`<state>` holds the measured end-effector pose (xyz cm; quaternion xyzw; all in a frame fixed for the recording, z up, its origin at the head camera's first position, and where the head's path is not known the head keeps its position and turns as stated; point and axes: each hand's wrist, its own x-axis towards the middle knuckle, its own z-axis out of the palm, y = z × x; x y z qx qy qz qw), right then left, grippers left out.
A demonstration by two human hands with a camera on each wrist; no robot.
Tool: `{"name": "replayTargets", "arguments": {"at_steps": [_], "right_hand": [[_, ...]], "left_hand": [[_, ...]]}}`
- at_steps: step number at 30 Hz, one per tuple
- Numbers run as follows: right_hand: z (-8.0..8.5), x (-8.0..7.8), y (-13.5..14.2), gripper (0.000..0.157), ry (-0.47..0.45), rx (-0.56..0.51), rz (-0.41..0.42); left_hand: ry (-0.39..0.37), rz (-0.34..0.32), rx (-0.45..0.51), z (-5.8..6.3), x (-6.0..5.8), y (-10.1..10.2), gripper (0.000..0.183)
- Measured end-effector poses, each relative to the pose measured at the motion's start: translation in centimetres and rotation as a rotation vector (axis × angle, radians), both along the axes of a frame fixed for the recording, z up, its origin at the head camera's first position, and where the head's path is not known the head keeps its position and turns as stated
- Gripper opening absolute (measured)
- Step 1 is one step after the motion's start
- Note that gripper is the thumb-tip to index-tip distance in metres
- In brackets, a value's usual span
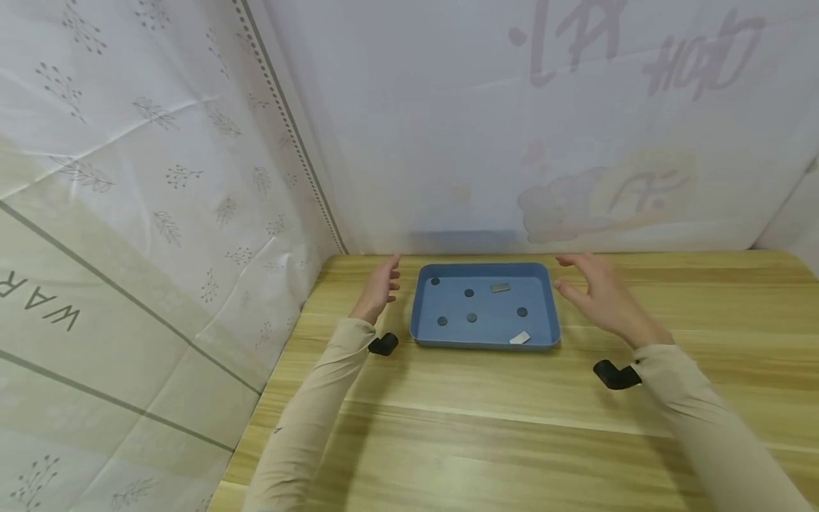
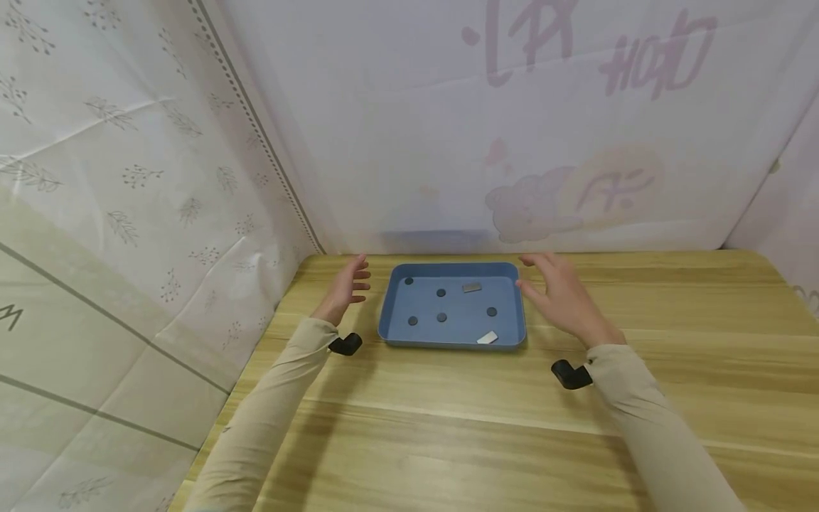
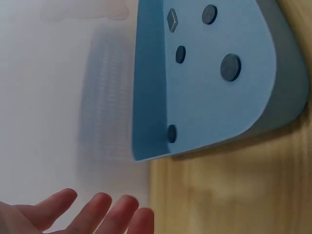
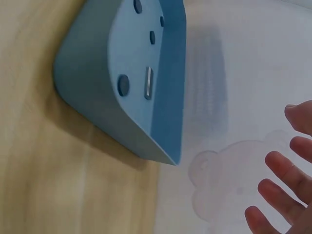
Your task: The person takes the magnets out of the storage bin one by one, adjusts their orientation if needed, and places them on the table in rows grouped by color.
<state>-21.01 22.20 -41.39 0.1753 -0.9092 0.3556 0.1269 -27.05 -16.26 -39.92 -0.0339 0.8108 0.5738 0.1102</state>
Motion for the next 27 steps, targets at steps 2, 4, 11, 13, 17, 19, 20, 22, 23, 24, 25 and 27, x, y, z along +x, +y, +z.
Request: {"name": "replayTargets", "arguments": {"at_steps": [2,4,11,13,17,19,20,22,23,24,25,27], "right_hand": [[-0.6,0.2,-0.2,0.044,0.006,-0.024,0.003],[-1.2,0.3,-0.4,0.043,0.008,-0.043,0.008],[-3.0,0.8,-0.9,0.045,-0.037,-0.09,0.004],[-3.3,1.0,-1.0,0.047,-0.068,-0.096,0.001],[-3.8,1.1,-1.3,0.047,-0.094,-0.11,0.007],[-4.0,1.2,-1.4,0.046,-0.099,-0.115,0.009],[-4.1,1.2,-1.4,0.045,-0.096,-0.114,0.014],[-4.3,1.2,-1.5,0.045,-0.097,-0.112,0.02],[-4.3,1.2,-1.6,0.044,-0.096,-0.112,0.022],[-4.4,1.3,-1.6,0.044,-0.096,-0.112,0.024],[-4.5,1.2,-1.6,0.044,-0.093,-0.112,0.027],[-4.6,1.2,-1.7,0.043,-0.093,-0.114,0.034]], "left_hand": [[-0.065,0.024,0.062,-0.5,0.0,-0.2,0.072],[-0.115,0.046,0.124,-1.1,-0.1,-0.3,0.071],[-0.241,0.119,0.208,-2.6,-0.5,-0.9,0.073],[-0.271,0.134,0.221,-2.8,-0.5,-1.1,0.074],[-0.328,0.131,0.222,-3.1,-0.4,-1.3,0.075],[-0.355,0.121,0.21,-3.3,-0.5,-1.3,0.076],[-0.37,0.111,0.205,-3.4,-0.5,-1.3,0.077],[-0.396,0.092,0.19,-3.7,-0.7,-1.3,0.078],[-0.408,0.079,0.179,-3.8,-0.7,-1.3,0.079],[-0.421,0.068,0.179,-3.9,-0.8,-1.2,0.079],[-0.432,0.057,0.18,-4.0,-0.9,-1.2,0.077],[-0.459,0.045,0.185,-4.4,-1.1,-1.1,0.072]]}}
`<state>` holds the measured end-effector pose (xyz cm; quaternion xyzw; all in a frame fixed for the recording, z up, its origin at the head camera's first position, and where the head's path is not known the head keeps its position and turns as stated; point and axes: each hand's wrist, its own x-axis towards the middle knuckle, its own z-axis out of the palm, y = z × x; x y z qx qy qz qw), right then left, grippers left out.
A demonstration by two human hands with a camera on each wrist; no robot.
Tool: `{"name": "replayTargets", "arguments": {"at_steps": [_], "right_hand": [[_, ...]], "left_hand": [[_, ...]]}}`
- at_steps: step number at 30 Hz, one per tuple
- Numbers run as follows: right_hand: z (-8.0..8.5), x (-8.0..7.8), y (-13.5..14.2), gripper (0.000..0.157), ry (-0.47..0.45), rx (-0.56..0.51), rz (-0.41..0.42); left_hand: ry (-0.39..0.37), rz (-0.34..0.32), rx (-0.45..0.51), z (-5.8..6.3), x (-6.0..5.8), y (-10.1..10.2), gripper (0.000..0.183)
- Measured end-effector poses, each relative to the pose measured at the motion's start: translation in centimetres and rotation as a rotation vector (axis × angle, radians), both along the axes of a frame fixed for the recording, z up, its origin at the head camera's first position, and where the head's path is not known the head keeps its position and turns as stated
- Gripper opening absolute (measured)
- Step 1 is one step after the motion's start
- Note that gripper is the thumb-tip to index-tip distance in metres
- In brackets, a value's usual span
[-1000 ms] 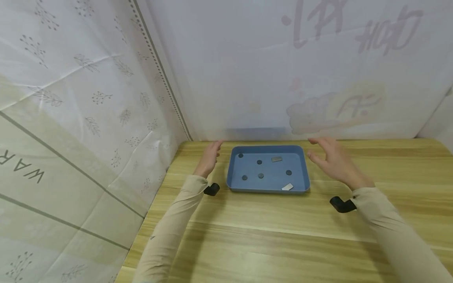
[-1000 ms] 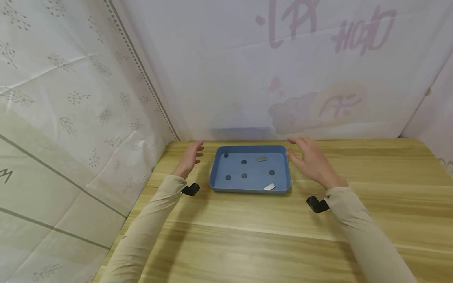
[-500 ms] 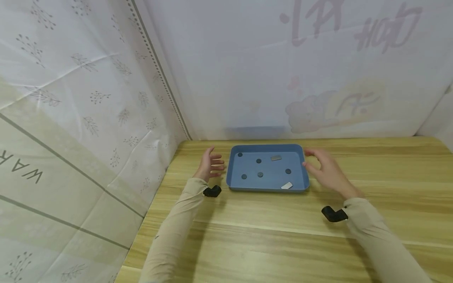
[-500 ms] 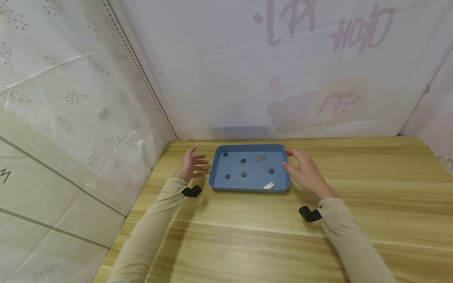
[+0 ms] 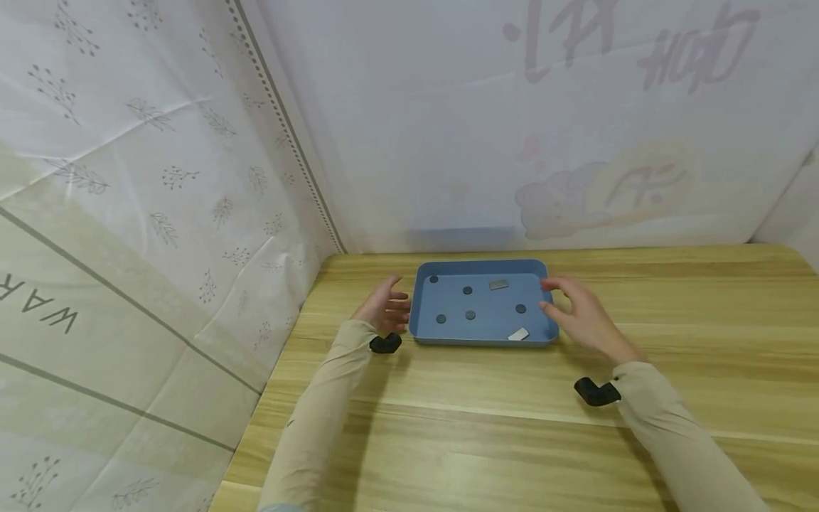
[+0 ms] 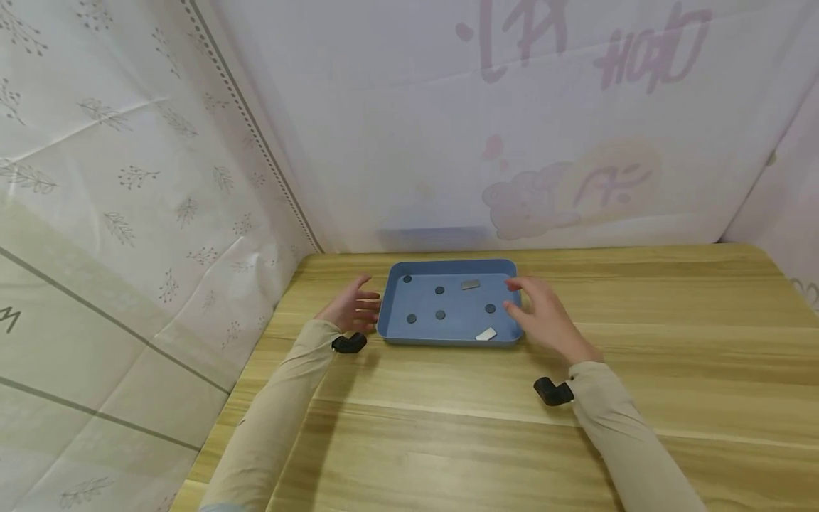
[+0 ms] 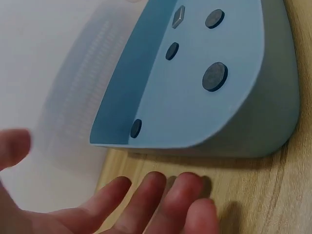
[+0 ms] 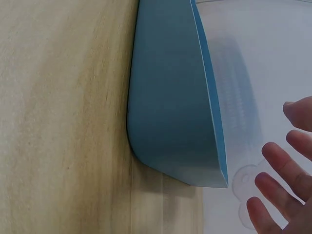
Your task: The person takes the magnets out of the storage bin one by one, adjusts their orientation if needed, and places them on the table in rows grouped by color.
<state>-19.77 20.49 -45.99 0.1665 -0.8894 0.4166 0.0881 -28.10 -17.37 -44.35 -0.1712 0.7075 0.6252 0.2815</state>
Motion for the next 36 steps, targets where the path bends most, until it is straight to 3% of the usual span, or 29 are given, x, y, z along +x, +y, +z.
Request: {"name": "replayTargets", "arguments": {"at_steps": [4,10,16,24,36], "right_hand": [[-0.3,0.0,-0.2,0.041,-0.012,-0.006,0.014],[-0.8,-0.2,-0.6,0.038,-0.059,0.002,0.037],[-1.6,-0.4,-0.9,0.038,-0.098,0.022,0.072],[-2.0,-0.8,-1.4,0.037,-0.07,0.027,0.146],[-1.9,-1.4,-2.1,0.035,-0.033,0.256,0.179]], "left_hand": [[-0.024,-0.036,0.03,-0.6,-0.1,0.5,0.057],[-0.001,-0.07,0.017,-0.9,0.0,1.1,0.041],[0.027,-0.055,-0.014,-1.0,0.1,1.1,0.039],[0.025,-0.041,-0.041,-1.8,-0.4,1.2,0.038],[0.027,-0.003,-0.003,-2.2,-0.5,1.5,0.041]]}}
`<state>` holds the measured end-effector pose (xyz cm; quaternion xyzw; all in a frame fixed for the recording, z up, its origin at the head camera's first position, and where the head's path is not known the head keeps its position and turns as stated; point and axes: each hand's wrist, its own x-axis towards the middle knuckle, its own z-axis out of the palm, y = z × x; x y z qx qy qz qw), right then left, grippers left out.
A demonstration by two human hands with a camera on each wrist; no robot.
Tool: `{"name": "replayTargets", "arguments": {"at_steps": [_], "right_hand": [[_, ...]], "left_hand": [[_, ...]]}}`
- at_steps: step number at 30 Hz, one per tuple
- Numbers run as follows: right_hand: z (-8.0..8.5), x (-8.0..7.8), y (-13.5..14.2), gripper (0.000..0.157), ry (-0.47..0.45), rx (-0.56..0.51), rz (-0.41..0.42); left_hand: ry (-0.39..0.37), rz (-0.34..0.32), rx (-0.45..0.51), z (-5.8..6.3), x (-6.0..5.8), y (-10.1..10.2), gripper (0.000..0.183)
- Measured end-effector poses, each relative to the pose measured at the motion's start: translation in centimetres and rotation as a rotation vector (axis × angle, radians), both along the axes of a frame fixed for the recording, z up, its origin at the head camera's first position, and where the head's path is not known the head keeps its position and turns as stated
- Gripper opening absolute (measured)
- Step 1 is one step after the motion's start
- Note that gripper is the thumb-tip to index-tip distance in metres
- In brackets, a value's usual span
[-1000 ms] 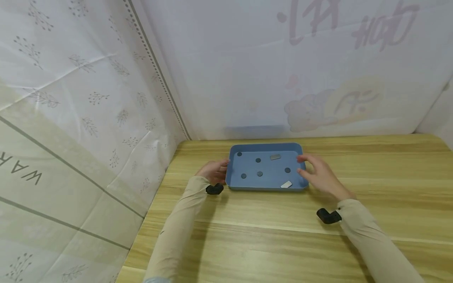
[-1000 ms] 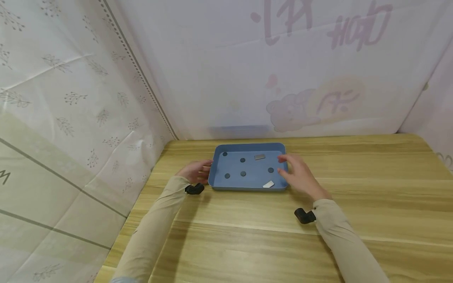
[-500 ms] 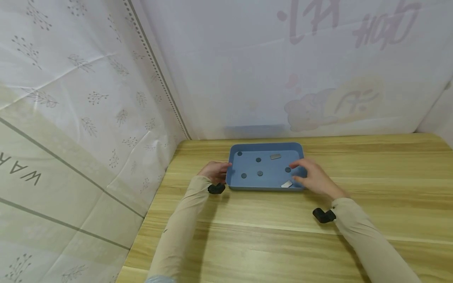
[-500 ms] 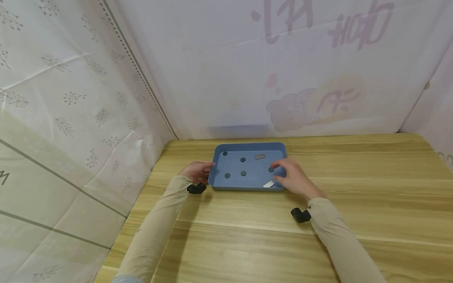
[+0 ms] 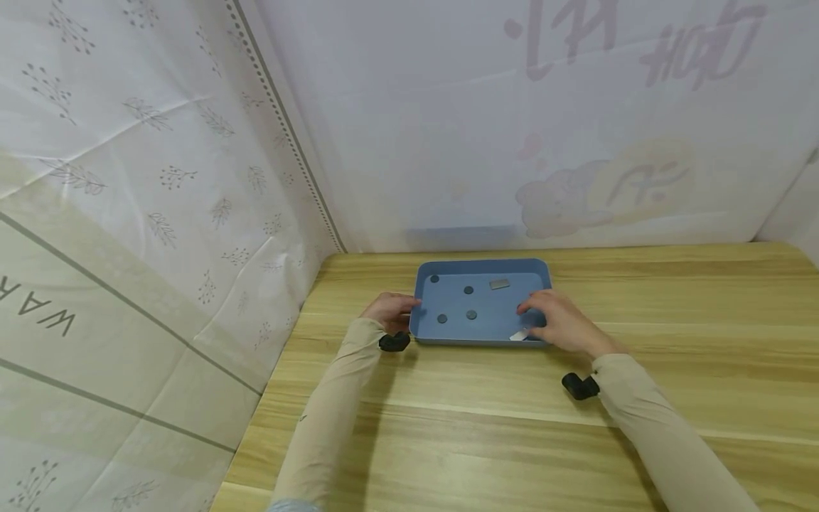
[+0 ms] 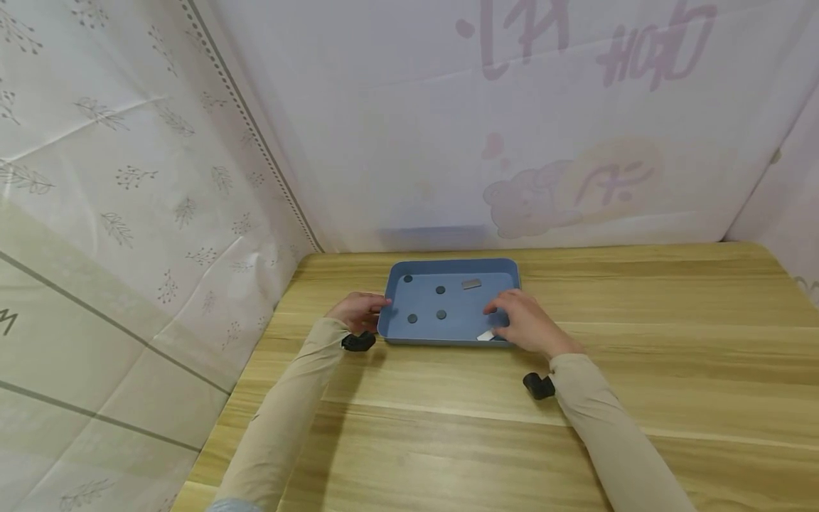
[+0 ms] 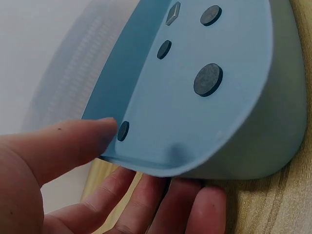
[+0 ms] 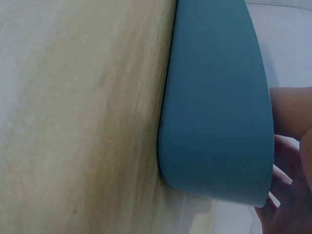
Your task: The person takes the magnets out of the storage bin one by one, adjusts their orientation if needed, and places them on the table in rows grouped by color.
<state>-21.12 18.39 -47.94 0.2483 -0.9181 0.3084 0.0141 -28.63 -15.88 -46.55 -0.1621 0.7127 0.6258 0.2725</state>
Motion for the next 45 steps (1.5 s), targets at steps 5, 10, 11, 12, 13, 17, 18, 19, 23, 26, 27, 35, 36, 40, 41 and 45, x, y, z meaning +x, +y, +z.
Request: {"name": "replayTargets", "arguments": {"at_steps": [5,10,11,12,13,17,18,19,23,26,27,35,36,40,41,45], "right_hand": [[0.1,-0.3,-0.4,0.03,0.031,0.087,0.049],[0.6,-0.4,-0.7,0.026,0.033,0.156,0.072],[0.7,-0.4,-0.7,0.025,0.032,0.171,0.075],[0.7,-0.4,-0.8,0.024,0.033,0.185,0.078],[0.8,-0.5,-0.8,0.024,0.037,0.199,0.082],[0.6,-0.6,-0.9,0.022,0.042,0.224,0.091],[0.6,-0.7,-0.9,0.022,0.043,0.225,0.091],[0.5,-0.7,-1.0,0.022,0.044,0.229,0.09],[0.2,-1.0,-1.1,0.02,0.043,0.238,0.081],[-0.1,-1.1,-1.2,0.016,0.05,0.243,0.071],[-0.2,-1.1,-1.2,0.015,0.049,0.24,0.065],[-0.4,-0.9,-1.6,0.009,0.029,0.205,0.025],[-0.4,-0.9,-1.6,0.009,0.027,0.202,0.022],[-0.4,-0.8,-1.7,0.009,0.028,0.196,0.016],[-0.4,-0.8,-1.7,0.009,0.027,0.194,0.015],[-0.4,-0.8,-1.7,0.009,0.03,0.188,0.014]], "left_hand": [[0.02,-0.014,0.032,-0.8,-0.3,-0.5,0.041],[0.009,-0.003,0.013,0.0,0.1,-0.2,0.042],[0.006,0.0,0.013,-0.1,0.1,-0.2,0.041],[0.005,0.002,0.018,0.0,0.1,-0.1,0.042],[0.002,0.005,0.027,0.0,0.1,-0.1,0.043],[0.009,0.02,0.028,-0.4,0.0,-0.1,0.043],[0.011,0.019,0.024,-0.4,0.0,-0.1,0.043],[0.016,0.018,0.019,-0.7,-0.2,-0.2,0.044],[0.025,-0.004,0.002,-1.0,-0.4,-0.5,0.044],[0.025,-0.012,-0.014,-0.8,-0.3,-0.5,0.044],[0.021,-0.01,-0.013,-0.7,-0.3,-0.5,0.044],[0.002,0.022,0.008,-0.4,0.0,-0.3,0.046],[0.004,0.02,0.008,-0.4,0.0,-0.3,0.046],[0.014,0.002,-0.003,-0.9,-0.4,-0.5,0.046],[0.015,-0.002,-0.004,-1.1,-0.6,-0.6,0.046],[0.018,-0.004,0.023,-1.7,-0.9,-0.8,0.046]]}}
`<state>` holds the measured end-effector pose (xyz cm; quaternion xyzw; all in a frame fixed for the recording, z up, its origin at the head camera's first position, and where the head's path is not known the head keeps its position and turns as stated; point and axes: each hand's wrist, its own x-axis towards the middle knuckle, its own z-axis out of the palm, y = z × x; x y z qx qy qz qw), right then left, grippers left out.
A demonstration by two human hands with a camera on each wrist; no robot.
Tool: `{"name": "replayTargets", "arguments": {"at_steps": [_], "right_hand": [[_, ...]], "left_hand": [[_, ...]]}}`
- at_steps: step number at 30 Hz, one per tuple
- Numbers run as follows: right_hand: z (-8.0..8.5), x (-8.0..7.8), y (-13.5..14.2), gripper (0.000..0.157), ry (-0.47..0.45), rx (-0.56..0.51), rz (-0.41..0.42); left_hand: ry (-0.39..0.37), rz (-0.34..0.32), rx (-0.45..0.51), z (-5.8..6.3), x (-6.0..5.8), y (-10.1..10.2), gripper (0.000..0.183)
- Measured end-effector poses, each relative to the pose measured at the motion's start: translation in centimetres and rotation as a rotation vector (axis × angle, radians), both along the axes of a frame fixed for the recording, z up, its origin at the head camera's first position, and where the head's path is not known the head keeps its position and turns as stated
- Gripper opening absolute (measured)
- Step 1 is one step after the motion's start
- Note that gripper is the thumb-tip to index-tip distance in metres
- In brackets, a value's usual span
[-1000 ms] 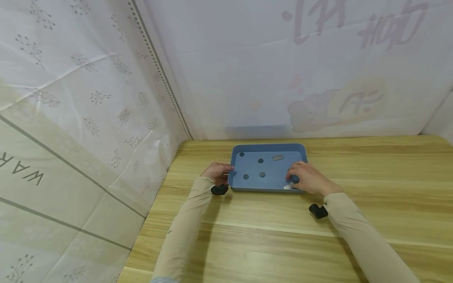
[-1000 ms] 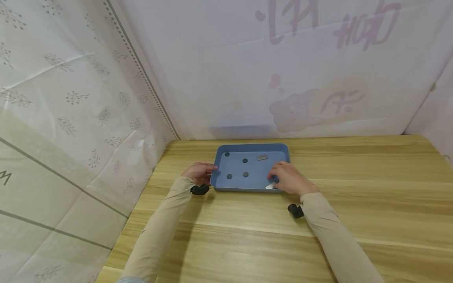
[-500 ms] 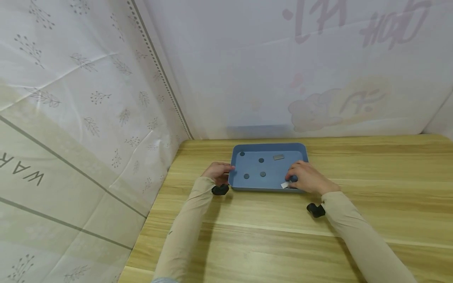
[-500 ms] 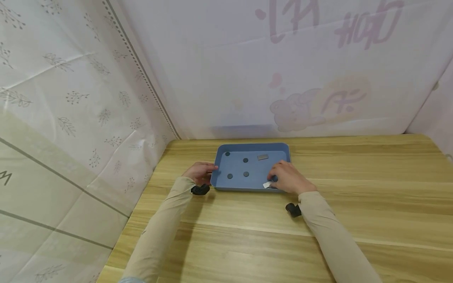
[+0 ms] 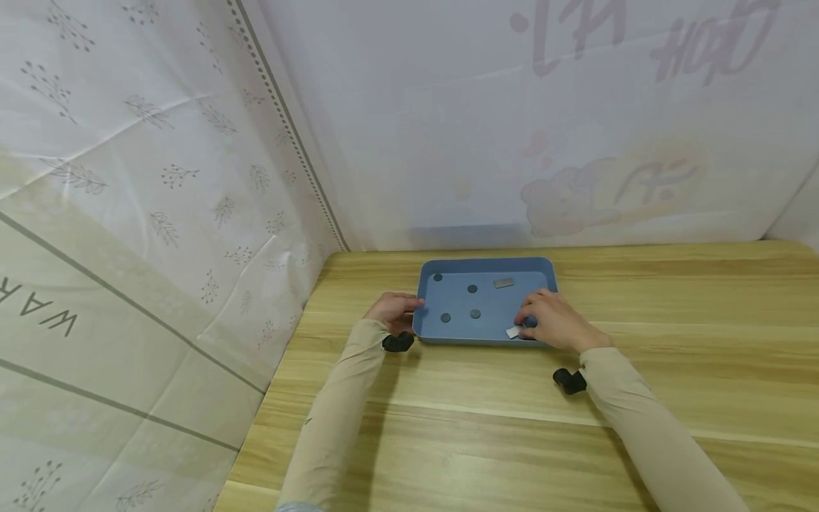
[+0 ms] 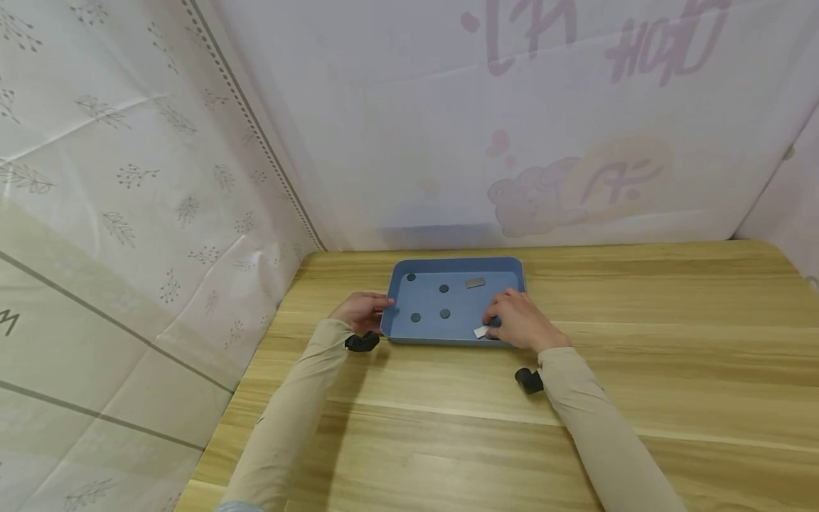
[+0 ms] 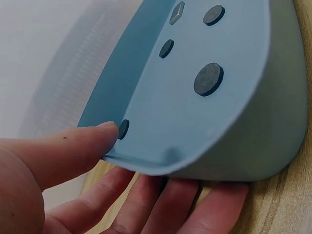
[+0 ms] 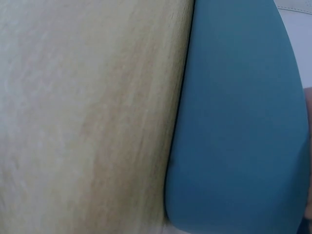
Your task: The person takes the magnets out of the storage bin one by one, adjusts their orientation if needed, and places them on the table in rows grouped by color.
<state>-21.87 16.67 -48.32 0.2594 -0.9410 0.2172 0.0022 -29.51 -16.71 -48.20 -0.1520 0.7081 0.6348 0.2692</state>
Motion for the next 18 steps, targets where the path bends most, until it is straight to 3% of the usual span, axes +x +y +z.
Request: {"name": "replayTargets", "arguments": {"at_steps": [6,18], "right_hand": [[0.1,0.0,0.0,0.009,-0.006,0.01,-0.005],[0.2,0.0,0.1,0.008,-0.03,0.008,-0.001]], "left_hand": [[-0.011,0.023,0.047,0.7,0.5,0.3,0.04],[-0.016,0.02,0.032,1.8,1.2,0.6,0.039]]}}
